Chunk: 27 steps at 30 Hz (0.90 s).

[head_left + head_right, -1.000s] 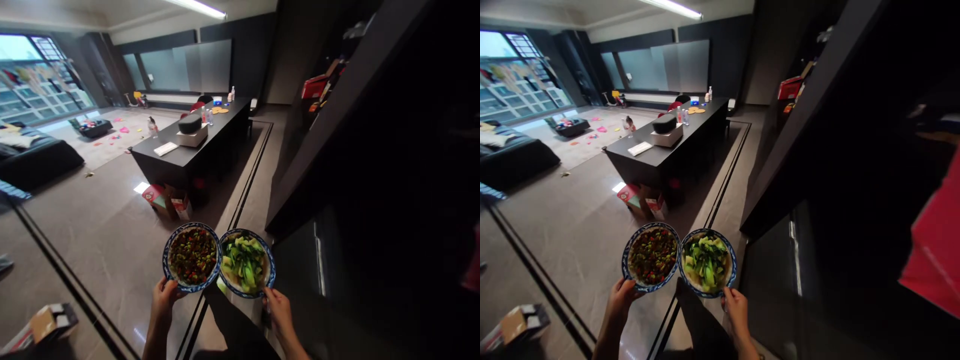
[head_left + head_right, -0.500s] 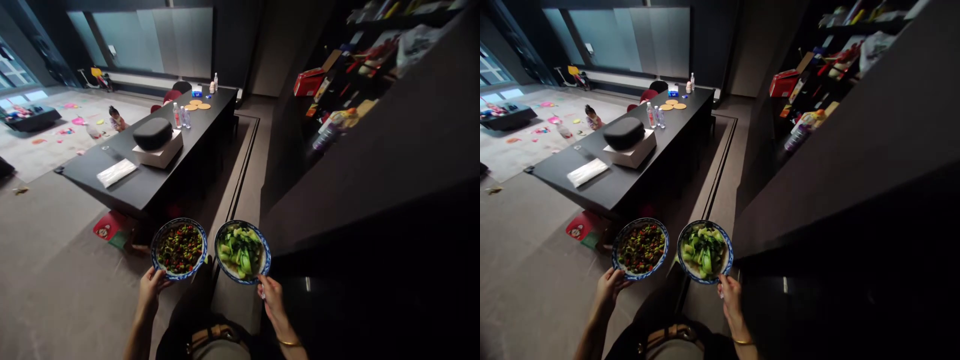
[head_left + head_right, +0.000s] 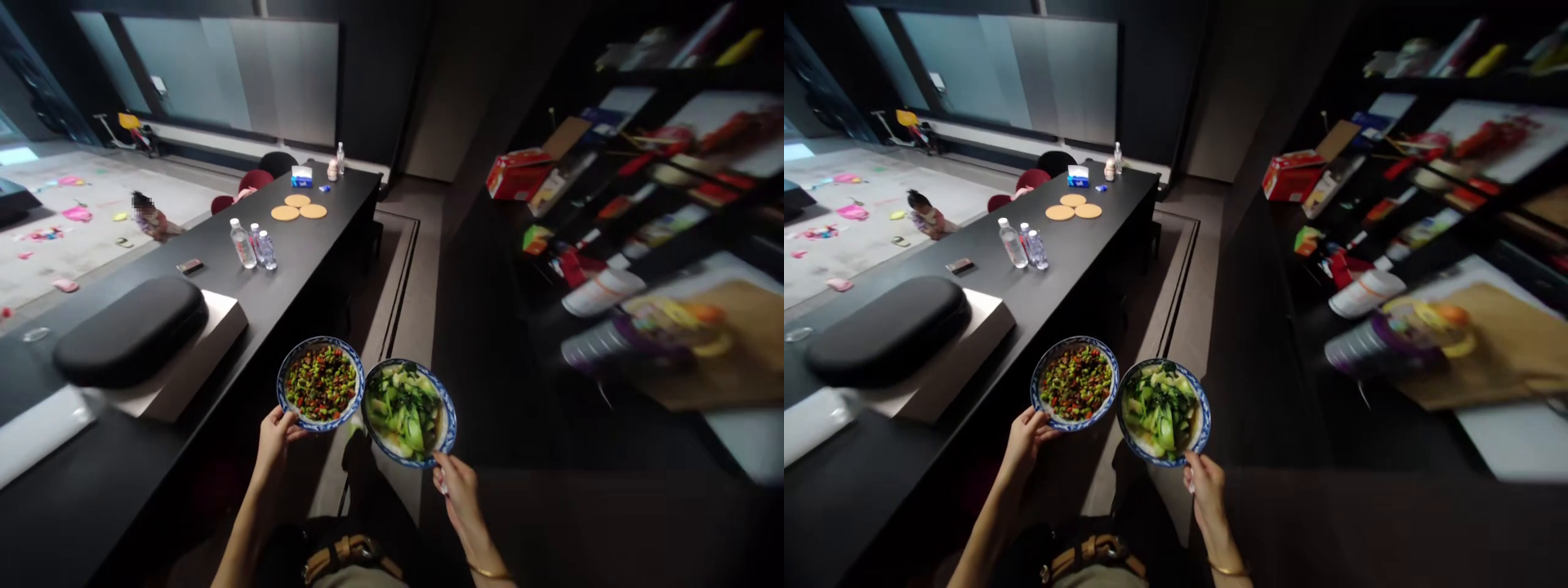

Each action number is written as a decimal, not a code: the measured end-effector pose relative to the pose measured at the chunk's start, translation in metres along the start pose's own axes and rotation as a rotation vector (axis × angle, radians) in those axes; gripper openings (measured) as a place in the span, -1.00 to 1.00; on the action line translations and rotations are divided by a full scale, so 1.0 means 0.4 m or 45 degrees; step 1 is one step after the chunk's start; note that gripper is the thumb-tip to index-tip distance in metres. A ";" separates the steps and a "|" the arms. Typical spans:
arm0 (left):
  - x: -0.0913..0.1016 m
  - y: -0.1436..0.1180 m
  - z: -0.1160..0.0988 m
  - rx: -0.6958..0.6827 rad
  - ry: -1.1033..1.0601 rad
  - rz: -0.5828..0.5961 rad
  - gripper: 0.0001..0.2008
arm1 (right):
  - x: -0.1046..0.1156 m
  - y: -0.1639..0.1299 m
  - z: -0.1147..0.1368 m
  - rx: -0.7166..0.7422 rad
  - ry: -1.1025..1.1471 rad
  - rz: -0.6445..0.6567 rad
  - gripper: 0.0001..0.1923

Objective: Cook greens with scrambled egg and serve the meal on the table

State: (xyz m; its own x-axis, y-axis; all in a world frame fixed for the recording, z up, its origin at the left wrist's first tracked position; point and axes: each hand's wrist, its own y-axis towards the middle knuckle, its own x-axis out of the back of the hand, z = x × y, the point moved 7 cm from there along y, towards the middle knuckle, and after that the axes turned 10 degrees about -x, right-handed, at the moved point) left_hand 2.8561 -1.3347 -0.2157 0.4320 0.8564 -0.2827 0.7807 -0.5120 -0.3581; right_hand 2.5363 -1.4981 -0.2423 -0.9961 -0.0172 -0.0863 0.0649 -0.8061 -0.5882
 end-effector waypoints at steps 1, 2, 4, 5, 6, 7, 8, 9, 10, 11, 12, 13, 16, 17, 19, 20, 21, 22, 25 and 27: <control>-0.058 0.064 -0.006 0.010 -0.020 -0.016 -0.71 | -0.037 0.074 0.060 0.001 -0.025 0.018 -0.53; -0.113 0.125 -0.014 0.024 -0.040 -0.036 -0.72 | -0.077 0.146 0.122 0.000 -0.049 0.040 -0.53; -0.213 0.240 -0.041 0.045 -0.079 -0.078 -0.74 | -0.165 0.283 0.248 0.008 -0.092 0.089 -0.54; -0.257 0.295 -0.060 0.042 -0.096 -0.105 -0.74 | -0.215 0.348 0.310 0.012 -0.113 0.114 -0.55; -0.297 0.350 -0.081 0.032 -0.112 -0.131 -0.73 | -0.267 0.412 0.370 0.016 -0.132 0.141 -0.55; -0.333 0.405 -0.102 0.018 -0.125 -0.157 -0.73 | -0.322 0.476 0.426 0.016 -0.152 0.171 -0.56; -0.365 0.461 -0.123 0.002 -0.137 -0.186 -0.72 | -0.380 0.541 0.477 0.013 -0.170 0.205 -0.56; -0.393 0.519 -0.142 -0.013 -0.147 -0.216 -0.71 | -0.441 0.606 0.524 0.007 -0.187 0.240 -0.57; -0.418 0.579 -0.160 -0.028 -0.158 -0.246 -0.70 | -0.503 0.671 0.568 0.003 -0.203 0.277 -0.58; -0.442 0.641 -0.176 -0.043 -0.171 -0.276 -0.71 | -0.567 0.737 0.608 0.003 -0.217 0.317 -0.59; -0.464 0.706 -0.191 -0.060 -0.186 -0.303 -0.71 | -0.632 0.803 0.646 0.007 -0.231 0.355 -0.59; -0.485 0.773 -0.205 -0.081 -0.204 -0.331 -0.72 | -0.698 0.868 0.683 0.015 -0.241 0.390 -0.60; -0.547 0.983 -0.249 -0.136 -0.251 -0.423 -0.74 | -0.898 1.052 0.787 0.050 -0.277 0.487 -0.62; -0.567 1.054 -0.265 -0.152 -0.264 -0.458 -0.75 | -0.965 1.108 0.820 0.066 -0.292 0.512 -0.62; -0.607 1.194 -0.301 -0.188 -0.298 -0.525 -0.76 | -1.100 1.213 0.883 0.097 -0.320 0.561 -0.61; -0.626 1.262 -0.320 -0.210 -0.320 -0.552 -0.77 | -1.167 1.261 0.911 0.107 -0.334 0.585 -0.61; -0.645 1.329 -0.339 -0.233 -0.344 -0.577 -0.79 | -1.234 1.308 0.936 0.111 -0.347 0.609 -0.61; -0.662 1.395 -0.356 -0.252 -0.365 -0.602 -0.81 | -1.301 1.354 0.958 0.108 -0.360 0.635 -0.61; -0.702 1.591 -0.391 -0.280 -0.400 -0.682 -0.85 | -1.501 1.493 1.010 0.088 -0.407 0.710 -0.62; -0.718 1.719 -0.401 -0.283 -0.421 -0.754 -0.87 | -1.636 1.587 1.036 0.075 -0.448 0.771 -0.63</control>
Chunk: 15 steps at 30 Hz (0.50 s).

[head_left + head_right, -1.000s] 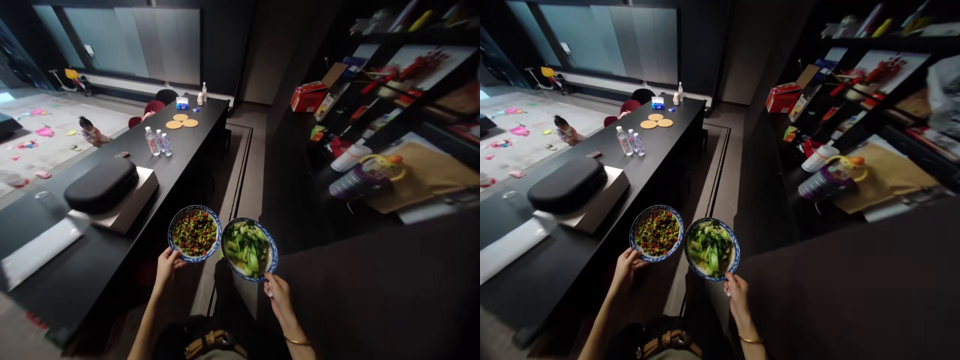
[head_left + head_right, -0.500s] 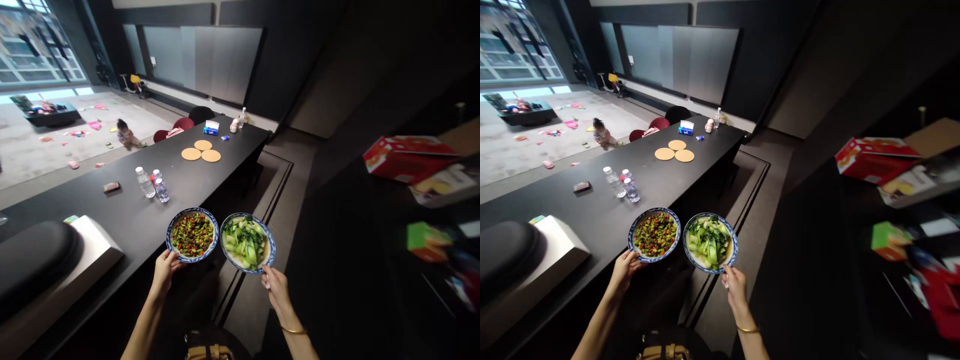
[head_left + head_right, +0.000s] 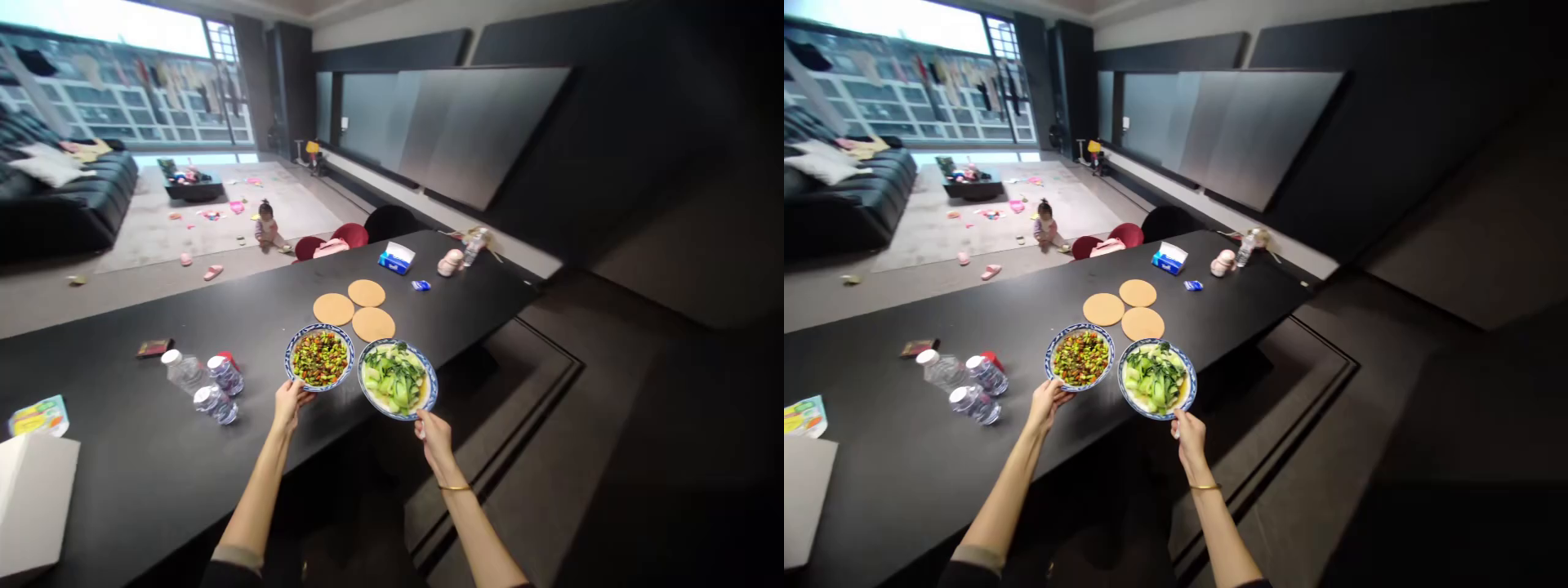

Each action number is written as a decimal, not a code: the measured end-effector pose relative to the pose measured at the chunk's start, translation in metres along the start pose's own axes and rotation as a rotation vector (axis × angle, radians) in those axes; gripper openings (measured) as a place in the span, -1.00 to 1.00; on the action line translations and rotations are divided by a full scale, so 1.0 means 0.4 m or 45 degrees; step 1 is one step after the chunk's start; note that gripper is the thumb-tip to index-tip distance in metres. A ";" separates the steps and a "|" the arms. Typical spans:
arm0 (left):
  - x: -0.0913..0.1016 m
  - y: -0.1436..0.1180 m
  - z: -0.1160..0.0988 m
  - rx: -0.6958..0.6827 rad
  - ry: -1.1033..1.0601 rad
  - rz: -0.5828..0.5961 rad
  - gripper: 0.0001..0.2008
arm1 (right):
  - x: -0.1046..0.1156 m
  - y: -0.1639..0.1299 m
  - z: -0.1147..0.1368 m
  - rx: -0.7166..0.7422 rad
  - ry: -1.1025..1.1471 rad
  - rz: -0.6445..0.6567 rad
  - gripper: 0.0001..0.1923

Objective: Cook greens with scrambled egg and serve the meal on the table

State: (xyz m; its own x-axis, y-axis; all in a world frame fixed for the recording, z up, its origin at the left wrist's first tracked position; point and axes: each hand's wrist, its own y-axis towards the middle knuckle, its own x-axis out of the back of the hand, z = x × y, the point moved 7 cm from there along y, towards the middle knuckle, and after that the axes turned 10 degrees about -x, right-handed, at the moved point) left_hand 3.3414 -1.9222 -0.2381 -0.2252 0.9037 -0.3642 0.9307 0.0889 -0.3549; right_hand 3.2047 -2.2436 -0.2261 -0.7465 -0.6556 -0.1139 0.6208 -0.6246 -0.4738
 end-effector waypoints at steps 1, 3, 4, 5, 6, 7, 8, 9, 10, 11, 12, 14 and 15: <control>-0.038 0.048 0.017 -0.006 -0.010 -0.039 -0.87 | -0.022 0.076 0.024 -0.008 -0.023 0.035 -0.63; -0.109 0.142 0.051 -0.021 -0.032 -0.119 -0.87 | -0.067 0.227 0.073 -0.025 -0.074 0.106 -0.63; -0.143 0.186 0.066 -0.028 -0.043 -0.158 -0.87 | -0.091 0.300 0.096 -0.034 -0.099 0.138 -0.62; -0.175 0.229 0.078 -0.034 -0.053 -0.197 -0.87 | -0.116 0.371 0.119 -0.044 -0.123 0.169 -0.62; -0.205 0.269 0.089 -0.037 -0.061 -0.237 -0.87 | -0.143 0.439 0.141 -0.054 -0.145 0.199 -0.62; -0.233 0.306 0.099 -0.037 -0.066 -0.277 -0.88 | -0.172 0.504 0.162 -0.066 -0.165 0.227 -0.63; -0.259 0.339 0.106 -0.035 -0.068 -0.315 -0.88 | -0.202 0.565 0.181 -0.077 -0.181 0.252 -0.64; -0.283 0.370 0.113 -0.031 -0.067 -0.351 -0.89 | -0.233 0.623 0.197 -0.089 -0.195 0.276 -0.64; -0.304 0.398 0.118 -0.028 -0.064 -0.384 -0.89 | -0.264 0.677 0.210 -0.100 -0.206 0.299 -0.64; -0.322 0.422 0.124 -0.026 -0.060 -0.414 -0.88 | -0.296 0.727 0.221 -0.111 -0.217 0.320 -0.64; -0.337 0.443 0.129 -0.025 -0.055 -0.441 -0.86 | -0.326 0.774 0.228 -0.122 -0.227 0.340 -0.63; -0.359 0.475 0.140 -0.024 -0.045 -0.488 -0.81 | -0.381 0.855 0.233 -0.143 -0.248 0.378 -0.63; -0.367 0.487 0.147 -0.021 -0.041 -0.509 -0.80 | -0.405 0.890 0.232 -0.155 -0.259 0.394 -0.64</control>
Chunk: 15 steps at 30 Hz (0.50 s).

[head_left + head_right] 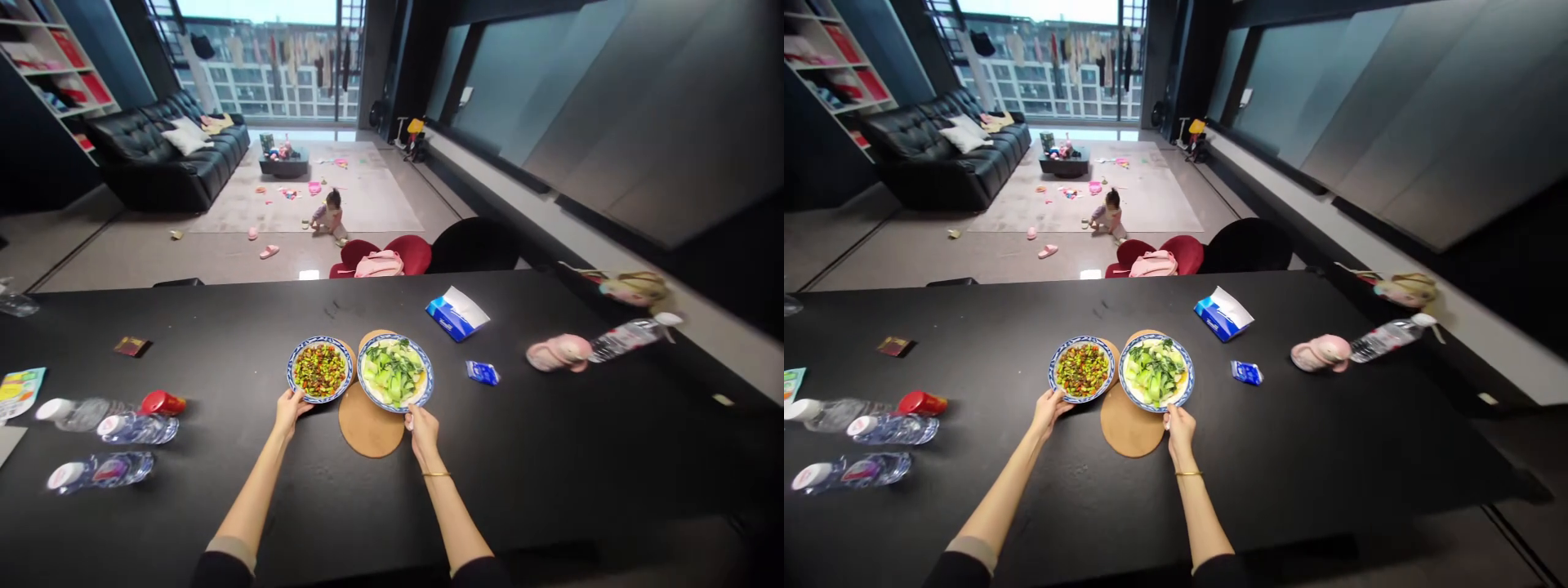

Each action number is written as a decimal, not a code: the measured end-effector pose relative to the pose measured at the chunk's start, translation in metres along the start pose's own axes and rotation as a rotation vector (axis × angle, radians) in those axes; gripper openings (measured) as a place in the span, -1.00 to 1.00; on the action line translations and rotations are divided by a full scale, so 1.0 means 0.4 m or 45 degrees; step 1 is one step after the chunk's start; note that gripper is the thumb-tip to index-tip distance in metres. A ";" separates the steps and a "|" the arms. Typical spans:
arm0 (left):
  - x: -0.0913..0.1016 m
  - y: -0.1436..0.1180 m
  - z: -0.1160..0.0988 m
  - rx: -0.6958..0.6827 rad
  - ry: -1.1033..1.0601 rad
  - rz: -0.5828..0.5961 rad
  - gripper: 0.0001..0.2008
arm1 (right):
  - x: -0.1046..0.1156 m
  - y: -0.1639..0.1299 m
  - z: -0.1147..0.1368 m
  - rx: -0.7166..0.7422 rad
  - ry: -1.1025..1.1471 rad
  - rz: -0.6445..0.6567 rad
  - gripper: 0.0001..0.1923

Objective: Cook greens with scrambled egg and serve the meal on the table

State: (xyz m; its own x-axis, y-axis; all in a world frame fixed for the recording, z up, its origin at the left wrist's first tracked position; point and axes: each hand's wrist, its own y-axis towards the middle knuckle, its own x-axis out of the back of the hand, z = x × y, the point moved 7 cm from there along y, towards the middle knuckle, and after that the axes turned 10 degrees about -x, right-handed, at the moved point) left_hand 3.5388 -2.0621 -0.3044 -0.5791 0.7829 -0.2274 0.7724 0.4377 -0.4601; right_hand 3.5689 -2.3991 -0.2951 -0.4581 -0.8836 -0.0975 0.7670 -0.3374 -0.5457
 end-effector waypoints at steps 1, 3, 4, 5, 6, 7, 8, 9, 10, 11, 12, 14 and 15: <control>-0.009 0.007 0.007 0.004 0.004 -0.017 -0.79 | -0.011 0.035 0.005 -0.014 -0.009 0.014 -0.65; -0.019 0.016 0.019 0.013 0.008 -0.044 -0.78 | -0.029 0.093 0.008 -0.049 -0.025 0.040 -0.66; -0.021 0.020 0.024 0.018 0.008 -0.055 -0.78 | -0.037 0.116 0.007 -0.069 -0.032 0.051 -0.67; -0.022 0.023 0.027 0.024 0.005 -0.061 -0.78 | -0.045 0.135 0.005 -0.089 -0.040 0.061 -0.67; -0.022 0.025 0.030 0.031 0.000 -0.064 -0.78 | -0.051 0.150 0.002 -0.107 -0.048 0.069 -0.66; -0.022 0.026 0.032 0.040 -0.008 -0.060 -0.78 | -0.057 0.163 -0.001 -0.124 -0.056 0.075 -0.66; -0.022 0.027 0.034 0.050 -0.019 -0.052 -0.77 | -0.061 0.173 -0.004 -0.140 -0.065 0.078 -0.66; -0.022 0.028 0.036 0.063 -0.035 -0.039 -0.77 | -0.065 0.180 -0.006 -0.156 -0.074 0.079 -0.67; -0.023 0.027 0.037 0.076 -0.056 -0.023 -0.76 | -0.067 0.185 -0.008 -0.171 -0.085 0.080 -0.67; -0.024 0.025 0.038 0.090 -0.082 -0.005 -0.75 | -0.067 0.187 -0.008 -0.187 -0.098 0.080 -0.68; -0.026 0.022 0.038 0.102 -0.112 0.013 -0.74 | -0.066 0.186 -0.007 -0.203 -0.112 0.081 -0.69; -0.026 0.009 0.039 0.118 -0.180 0.032 -0.70 | -0.058 0.170 -0.003 -0.232 -0.143 0.093 -0.67; -0.021 -0.003 0.039 0.119 -0.214 0.021 -0.67 | -0.051 0.153 -0.002 -0.250 -0.164 0.102 -0.64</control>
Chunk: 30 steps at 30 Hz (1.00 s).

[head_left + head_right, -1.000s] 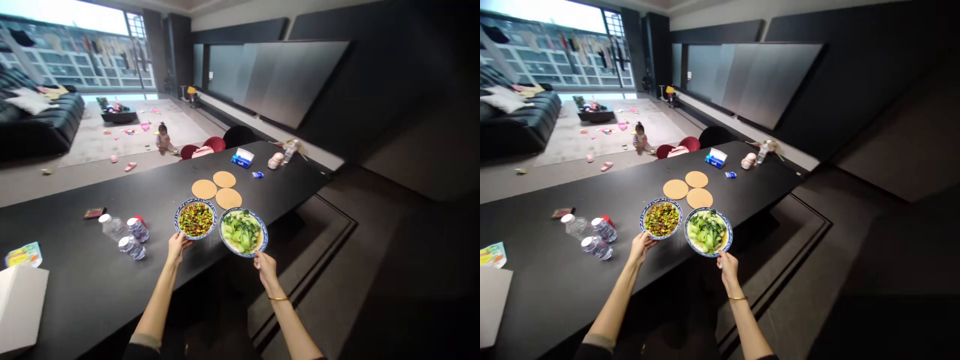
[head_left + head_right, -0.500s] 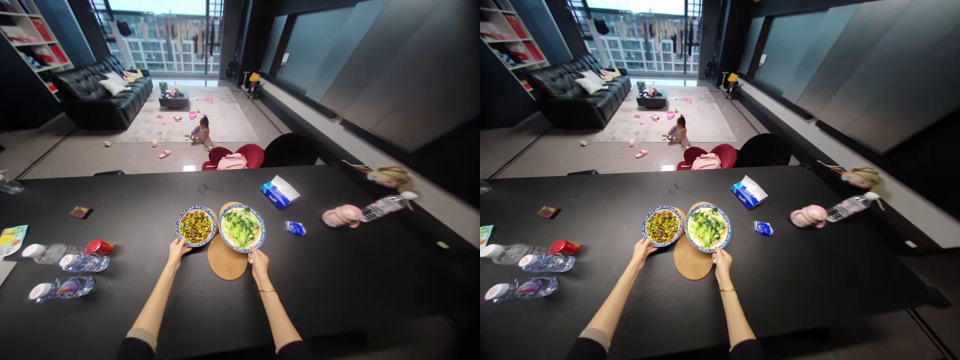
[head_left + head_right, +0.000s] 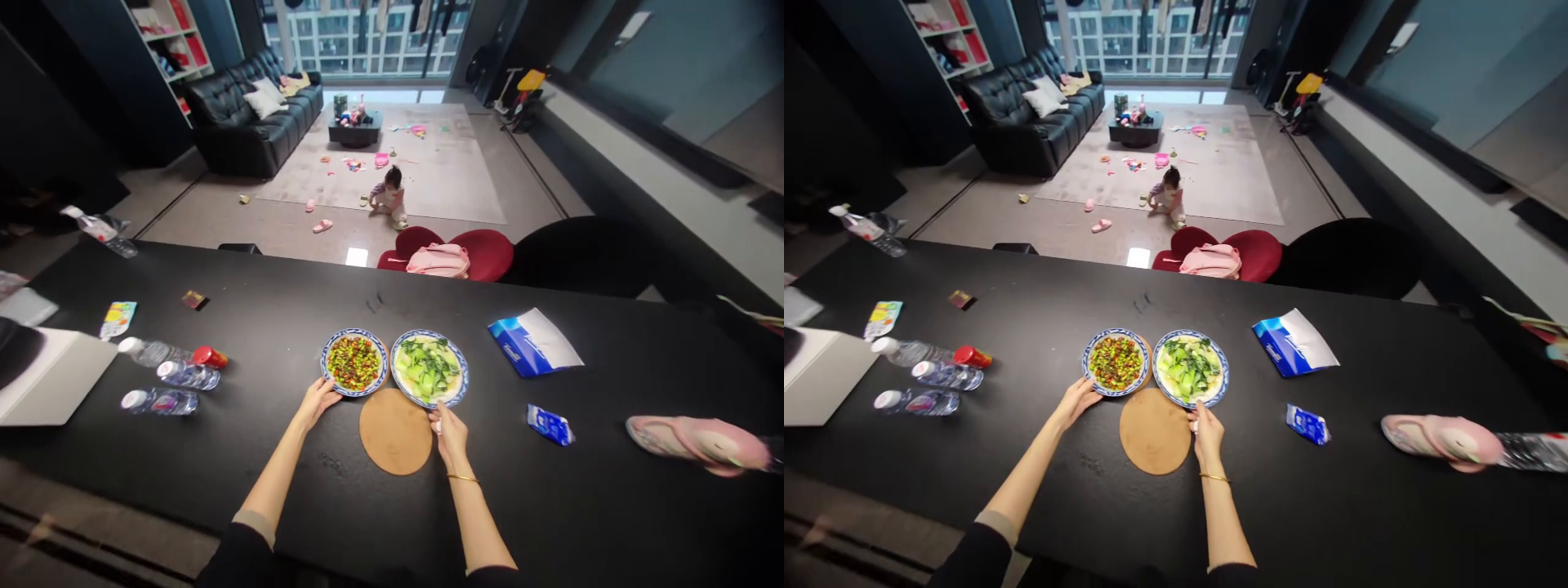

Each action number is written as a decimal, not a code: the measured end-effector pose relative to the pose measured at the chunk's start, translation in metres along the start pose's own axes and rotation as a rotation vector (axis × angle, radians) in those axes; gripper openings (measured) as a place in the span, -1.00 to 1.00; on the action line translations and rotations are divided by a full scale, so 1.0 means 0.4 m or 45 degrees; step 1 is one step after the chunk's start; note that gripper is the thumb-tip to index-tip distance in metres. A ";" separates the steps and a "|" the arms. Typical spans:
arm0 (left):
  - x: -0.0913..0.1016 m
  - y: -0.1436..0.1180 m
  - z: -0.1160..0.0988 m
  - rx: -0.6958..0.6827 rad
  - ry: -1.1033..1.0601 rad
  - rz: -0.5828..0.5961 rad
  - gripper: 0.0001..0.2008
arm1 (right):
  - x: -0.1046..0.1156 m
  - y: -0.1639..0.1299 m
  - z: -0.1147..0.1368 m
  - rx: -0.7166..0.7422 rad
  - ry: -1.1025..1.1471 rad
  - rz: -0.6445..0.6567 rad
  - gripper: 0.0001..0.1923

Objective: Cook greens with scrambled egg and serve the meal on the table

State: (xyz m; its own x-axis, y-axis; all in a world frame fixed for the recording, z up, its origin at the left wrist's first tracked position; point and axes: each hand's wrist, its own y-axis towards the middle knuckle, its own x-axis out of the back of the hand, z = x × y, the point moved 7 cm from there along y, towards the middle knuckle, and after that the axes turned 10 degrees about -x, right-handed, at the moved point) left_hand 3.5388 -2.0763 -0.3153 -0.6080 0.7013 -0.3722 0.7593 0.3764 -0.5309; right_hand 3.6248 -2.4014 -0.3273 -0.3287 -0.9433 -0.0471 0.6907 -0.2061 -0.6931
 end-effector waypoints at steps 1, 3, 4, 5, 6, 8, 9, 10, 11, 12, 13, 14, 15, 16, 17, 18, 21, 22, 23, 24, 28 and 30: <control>0.010 -0.017 0.001 -0.008 -0.032 -0.028 -0.63 | 0.006 -0.023 -0.008 -0.017 -0.025 0.003 -0.61; 0.048 -0.072 0.009 -0.038 -0.093 -0.122 -0.56 | 0.014 -0.090 -0.041 -0.025 -0.098 0.005 -0.54; 0.075 -0.110 0.016 -0.058 -0.118 -0.167 -0.52 | 0.011 -0.133 -0.069 -0.023 -0.150 0.010 -0.51; 0.106 -0.156 0.027 -0.078 -0.138 -0.203 -0.49 | -0.002 -0.182 -0.104 -0.011 -0.210 0.039 -0.49; 0.139 -0.208 0.041 -0.096 -0.144 -0.209 -0.46 | -0.025 -0.235 -0.151 -0.019 -0.281 0.089 -0.49; 0.220 -0.322 0.068 -0.154 -0.101 -0.215 -0.42 | -0.105 -0.355 -0.277 -0.126 -0.436 0.283 -0.51; 0.270 -0.383 0.076 -0.215 -0.054 -0.232 -0.41 | -0.158 -0.425 -0.349 -0.189 -0.479 0.410 -0.55; 0.330 -0.444 0.078 -0.292 0.005 -0.276 -0.43 | -0.217 -0.501 -0.424 -0.262 -0.501 0.543 -0.58; 0.400 -0.508 0.074 -0.372 0.084 -0.342 -0.47 | -0.281 -0.583 -0.501 -0.332 -0.506 0.683 -0.61; 0.478 -0.573 0.061 -0.470 0.188 -0.424 -0.52 | -0.348 -0.672 -0.580 -0.411 -0.500 0.830 -0.64; 0.564 -0.641 0.040 -0.574 0.320 -0.516 -0.58 | -0.416 -0.766 -0.661 -0.499 -0.502 0.978 -0.64; 0.655 -0.711 0.014 -0.673 0.476 -0.612 -0.63 | -0.482 -0.865 -0.744 -0.592 -0.523 1.120 -0.59; 0.750 -0.783 -0.015 -0.761 0.645 -0.710 -0.66 | -0.544 -0.967 -0.827 -0.684 -0.564 1.254 -0.54; 0.845 -0.855 -0.046 -0.832 0.813 -0.805 -0.66 | -0.598 -1.069 -0.910 -0.767 -0.630 1.372 -0.50; 0.940 -0.926 -0.075 -0.880 0.967 -0.897 -0.64 | -0.646 -1.170 -0.989 -0.830 -0.713 1.475 -0.47; 1.033 -0.995 -0.103 -0.905 1.093 -0.988 -0.63 | -0.688 -1.267 -1.063 -0.869 -0.800 1.565 -0.45; 1.282 -1.193 -0.177 -0.928 1.285 -1.265 -0.65 | -0.779 -1.537 -1.254 -0.911 -1.057 1.829 -0.51; 1.352 -1.251 -0.200 -0.931 1.293 -1.354 -0.69 | -0.799 -1.615 -1.310 -0.933 -1.143 1.907 -0.56; 1.416 -1.302 -0.221 -0.931 1.282 -1.444 -0.73 | -0.816 -1.684 -1.363 -0.967 -1.221 1.971 -0.62; 1.476 -1.346 -0.241 -0.934 1.258 -1.537 -0.78 | -0.833 -1.742 -1.413 -1.012 -1.288 2.006 -0.66; 1.708 -1.417 -0.311 -0.963 1.068 -1.798 -0.89 | -0.949 -1.861 -1.601 -1.114 -1.439 1.910 -0.68; 1.842 -1.395 -0.353 -1.039 0.921 -1.812 -0.87 | -1.059 -1.887 -1.688 -1.046 -1.432 1.870 -0.66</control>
State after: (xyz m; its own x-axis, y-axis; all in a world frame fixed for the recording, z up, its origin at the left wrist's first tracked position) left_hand 2.7002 -1.6840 -0.1858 -0.7888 -0.3814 0.4821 -0.1569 0.8832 0.4419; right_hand 2.8077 -1.6704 -0.2698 0.7898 -0.0317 -0.6125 -0.4960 0.5544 -0.6683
